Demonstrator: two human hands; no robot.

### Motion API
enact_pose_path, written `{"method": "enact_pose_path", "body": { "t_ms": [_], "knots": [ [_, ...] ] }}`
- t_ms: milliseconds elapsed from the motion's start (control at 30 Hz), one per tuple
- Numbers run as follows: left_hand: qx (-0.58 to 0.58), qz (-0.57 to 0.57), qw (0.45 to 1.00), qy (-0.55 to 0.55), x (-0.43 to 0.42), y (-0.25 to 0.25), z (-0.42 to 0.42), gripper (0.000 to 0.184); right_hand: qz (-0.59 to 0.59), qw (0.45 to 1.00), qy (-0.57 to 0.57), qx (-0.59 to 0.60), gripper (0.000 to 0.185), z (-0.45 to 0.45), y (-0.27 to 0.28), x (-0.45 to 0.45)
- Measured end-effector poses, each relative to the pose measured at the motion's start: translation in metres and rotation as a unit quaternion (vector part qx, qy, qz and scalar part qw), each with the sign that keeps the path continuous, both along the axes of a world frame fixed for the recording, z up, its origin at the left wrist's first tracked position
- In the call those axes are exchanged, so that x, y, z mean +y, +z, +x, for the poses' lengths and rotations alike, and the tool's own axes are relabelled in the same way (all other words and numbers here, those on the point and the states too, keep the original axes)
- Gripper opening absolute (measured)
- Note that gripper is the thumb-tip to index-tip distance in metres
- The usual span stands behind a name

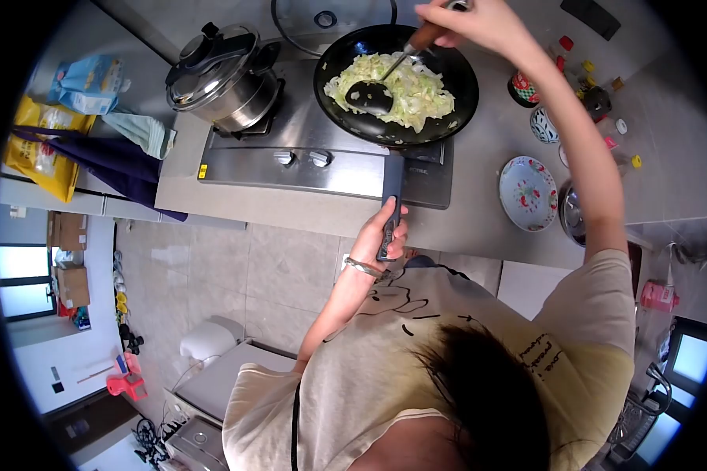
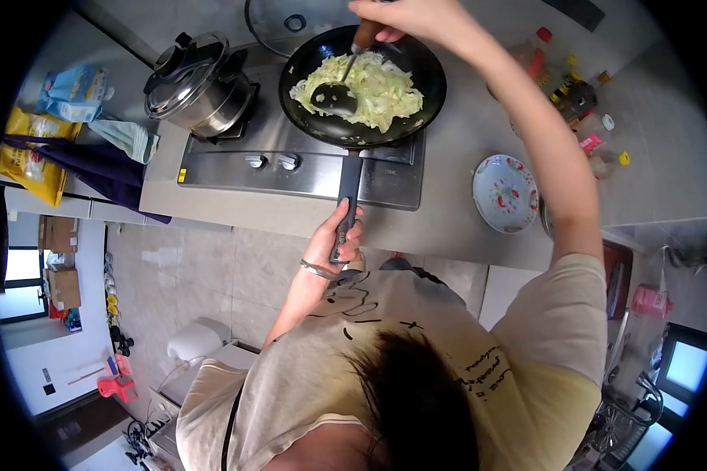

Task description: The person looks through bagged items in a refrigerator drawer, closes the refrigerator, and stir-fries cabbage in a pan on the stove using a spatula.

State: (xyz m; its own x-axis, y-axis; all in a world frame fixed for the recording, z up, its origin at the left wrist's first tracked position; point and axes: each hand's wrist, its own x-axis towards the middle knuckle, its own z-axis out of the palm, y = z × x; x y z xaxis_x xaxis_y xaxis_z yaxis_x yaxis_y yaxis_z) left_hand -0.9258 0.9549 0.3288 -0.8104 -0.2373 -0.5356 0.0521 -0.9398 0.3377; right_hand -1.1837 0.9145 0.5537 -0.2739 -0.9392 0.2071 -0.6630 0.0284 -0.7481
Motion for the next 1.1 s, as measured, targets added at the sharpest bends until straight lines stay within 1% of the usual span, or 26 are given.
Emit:
{"method": "enact_pose_path", "body": {
  "t_ms": [33, 100, 167, 233, 300, 333, 433, 500, 567, 633, 733, 833, 900, 933, 967, 1000, 1033, 1067, 1100],
  "knots": [
    [-0.001, -0.001, 1.000, 0.001, -0.001, 0.001, 0.000, 0.032, 0.011, 0.999, 0.036, -0.028, 0.025, -0.007, 0.006, 0.007],
    [0.006, 0.002, 1.000, -0.001, -0.002, -0.001, 0.000, 0.032, 0.063, 0.997, 0.039, 0.022, 0.023, -0.003, 0.039, 0.033],
    [0.007, 0.005, 1.000, -0.003, -0.001, 0.000, 0.000, 0.032, 0.059, 0.986, 0.109, 0.107, 0.024, -0.024, 0.051, 0.048],
    [0.002, 0.002, 1.000, -0.003, -0.001, 0.002, 0.000, 0.032, 0.108, 0.966, 0.154, 0.180, 0.023, -0.036, 0.044, 0.052],
    [0.006, 0.005, 1.000, -0.006, -0.002, 0.001, 0.000, 0.033, 0.066, 0.959, 0.191, 0.197, 0.017, -0.033, 0.030, 0.051],
    [0.007, 0.007, 1.000, -0.008, -0.002, 0.001, 0.001, 0.033, 0.022, 0.951, 0.228, 0.208, 0.014, -0.032, 0.019, 0.046],
    [0.004, -0.001, 1.000, -0.008, -0.002, 0.001, 0.000, 0.033, -0.014, 0.959, 0.146, 0.244, 0.021, -0.039, 0.004, 0.039],
    [0.000, -0.001, 1.000, -0.006, -0.002, 0.002, 0.001, 0.033, 0.041, 0.990, 0.053, 0.127, 0.028, -0.039, 0.017, 0.040],
    [0.003, 0.002, 1.000, -0.007, -0.001, 0.001, -0.001, 0.033, 0.078, 0.981, -0.055, 0.167, 0.040, -0.026, 0.053, 0.040],
    [0.011, 0.006, 1.000, -0.007, -0.003, -0.003, 0.000, 0.033, 0.072, 0.974, -0.115, 0.180, 0.042, -0.017, 0.061, 0.028],
    [-0.007, -0.005, 1.000, -0.010, -0.002, 0.002, -0.001, 0.031, 0.060, 0.957, -0.203, 0.197, 0.046, -0.017, 0.065, 0.006],
    [-0.008, -0.015, 1.000, -0.005, -0.001, 0.005, -0.001, 0.031, 0.034, 0.946, -0.247, 0.206, 0.046, -0.051, 0.044, -0.013],
    [-0.010, -0.008, 1.000, -0.009, -0.002, 0.004, -0.001, 0.031, -0.037, 0.963, -0.263, 0.056, 0.043, -0.121, -0.006, -0.017],
    [-0.010, -0.004, 1.000, -0.012, -0.002, 0.003, 0.000, 0.031, -0.034, 0.953, -0.293, 0.068, 0.041, -0.136, -0.021, -0.002],
    [-0.002, -0.002, 1.000, -0.013, -0.002, 0.002, 0.000, 0.031, -0.028, 0.970, -0.239, 0.043, 0.029, -0.163, -0.057, 0.026],
    [0.009, -0.001, 1.000, -0.013, -0.002, 0.001, 0.000, 0.031, -0.085, 0.910, -0.399, 0.073, 0.024, -0.205, -0.102, 0.030],
    [0.018, -0.001, 1.000, -0.010, -0.002, 0.000, 0.000, 0.031, -0.157, 0.887, -0.381, -0.208, 0.027, -0.221, -0.135, 0.037],
    [0.009, 0.001, 1.000, -0.009, -0.002, 0.002, 0.001, 0.032, -0.162, 0.878, -0.334, -0.303, 0.032, -0.185, -0.133, 0.055],
    [0.001, 0.001, 1.000, -0.008, -0.002, 0.003, 0.000, 0.032, -0.146, 0.848, -0.342, -0.379, 0.037, -0.203, -0.163, 0.061]
  ]
}}
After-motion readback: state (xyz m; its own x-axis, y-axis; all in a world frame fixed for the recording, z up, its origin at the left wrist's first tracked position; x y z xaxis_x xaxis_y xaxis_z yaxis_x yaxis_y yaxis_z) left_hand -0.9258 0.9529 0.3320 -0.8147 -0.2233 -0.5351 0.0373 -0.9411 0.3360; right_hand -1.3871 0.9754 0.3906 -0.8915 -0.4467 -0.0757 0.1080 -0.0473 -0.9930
